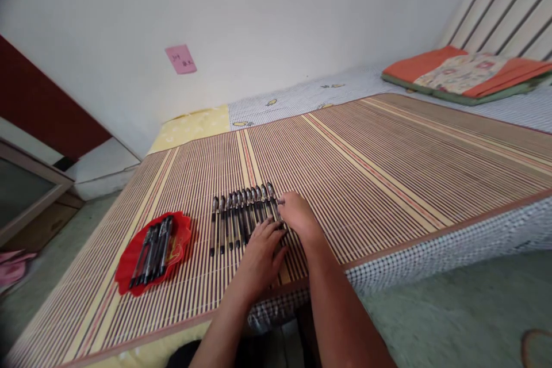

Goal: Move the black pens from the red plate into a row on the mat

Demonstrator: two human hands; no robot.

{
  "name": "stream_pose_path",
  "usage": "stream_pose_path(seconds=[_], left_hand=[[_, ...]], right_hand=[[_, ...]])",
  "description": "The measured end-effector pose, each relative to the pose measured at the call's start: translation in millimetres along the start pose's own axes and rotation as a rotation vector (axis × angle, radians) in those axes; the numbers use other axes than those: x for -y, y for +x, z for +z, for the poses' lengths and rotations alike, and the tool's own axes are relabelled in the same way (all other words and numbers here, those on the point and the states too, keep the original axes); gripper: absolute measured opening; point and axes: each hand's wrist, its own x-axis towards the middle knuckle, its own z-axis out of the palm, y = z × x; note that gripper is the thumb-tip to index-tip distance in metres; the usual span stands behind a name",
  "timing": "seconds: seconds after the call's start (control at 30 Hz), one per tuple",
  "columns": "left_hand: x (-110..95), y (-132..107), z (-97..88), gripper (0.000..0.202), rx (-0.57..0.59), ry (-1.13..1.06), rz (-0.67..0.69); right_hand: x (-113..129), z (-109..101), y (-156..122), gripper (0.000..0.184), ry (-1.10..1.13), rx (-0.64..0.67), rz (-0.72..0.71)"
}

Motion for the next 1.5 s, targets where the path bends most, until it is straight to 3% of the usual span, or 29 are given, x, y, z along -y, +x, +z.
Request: stream_pose_path(seconds=[0.17, 0.33, 0.43, 0.57, 0.7, 0.9, 1.07, 1.17, 1.23, 1.27, 1.33, 1.4, 1.5], left_hand=[[4.2, -0.5, 3.0, 0.030, -0.066, -0.030, 0.020], [6.5, -0.9, 5.0, 0.024, -0.237, -0.099, 0.070], [3.3, -1.4, 2.1, 0.010, -0.338, -0.107, 0.028], [-0.7, -3.2, -2.4, 0.026, -0.461, -0.036, -0.054], [-0.1, -4.7, -6.2, 0.030, -0.490, -0.046, -0.064], [1.5, -7.1, -11.1, 0.035, -0.518, -0.101, -0.069], [9.2, -11.0, -25.4, 0.035, -0.572, -0.090, -0.112], [31.1, -22.8, -52.8, 0.027, -0.641, -0.071, -0.220], [57.2, -39.7, -78.8, 0.013, -0.741, -0.086, -0.293], [72.9, -50.8, -92.6, 0.014, -0.802, -0.054, -0.354], [106.5, -75.9, -118.0, 0.021, -0.840, 0.080, -0.602], [137.8, -100.2, -136.8, 0.025, -0.691, 0.238, -0.879], [170.6, -124.3, -149.5, 0.033, -0.414, 0.394, -1.055]], right_hand=[[0.1, 0.4, -0.2, 0.016, 0.004, 0.002, 0.001], [-3.2, 1.7, 3.5, 0.018, 0.018, -0.047, -0.008], [-1.8, 1.0, 5.1, 0.020, 0.096, -0.195, -0.021], [7.7, -2.1, 2.5, 0.034, 0.315, -0.434, -0.096], [15.6, -2.9, -0.9, 0.036, 0.469, -0.540, -0.121], [13.8, 6.5, 3.8, 0.035, 0.410, -0.777, -0.197], [8.8, 12.5, 8.5, 0.033, 0.344, -0.840, -0.222], [7.1, 12.5, 9.6, 0.031, 0.366, -0.823, -0.210], [7.1, 11.2, 9.7, 0.028, 0.394, -0.805, -0.201], [7.4, 10.2, 9.6, 0.027, 0.410, -0.795, -0.194], [8.8, 8.0, 9.0, 0.027, 0.451, -0.780, -0.175], [10.7, 5.8, 8.1, 0.028, 0.488, -0.774, -0.161], [13.7, 3.3, 6.1, 0.028, 0.525, -0.747, -0.137]])
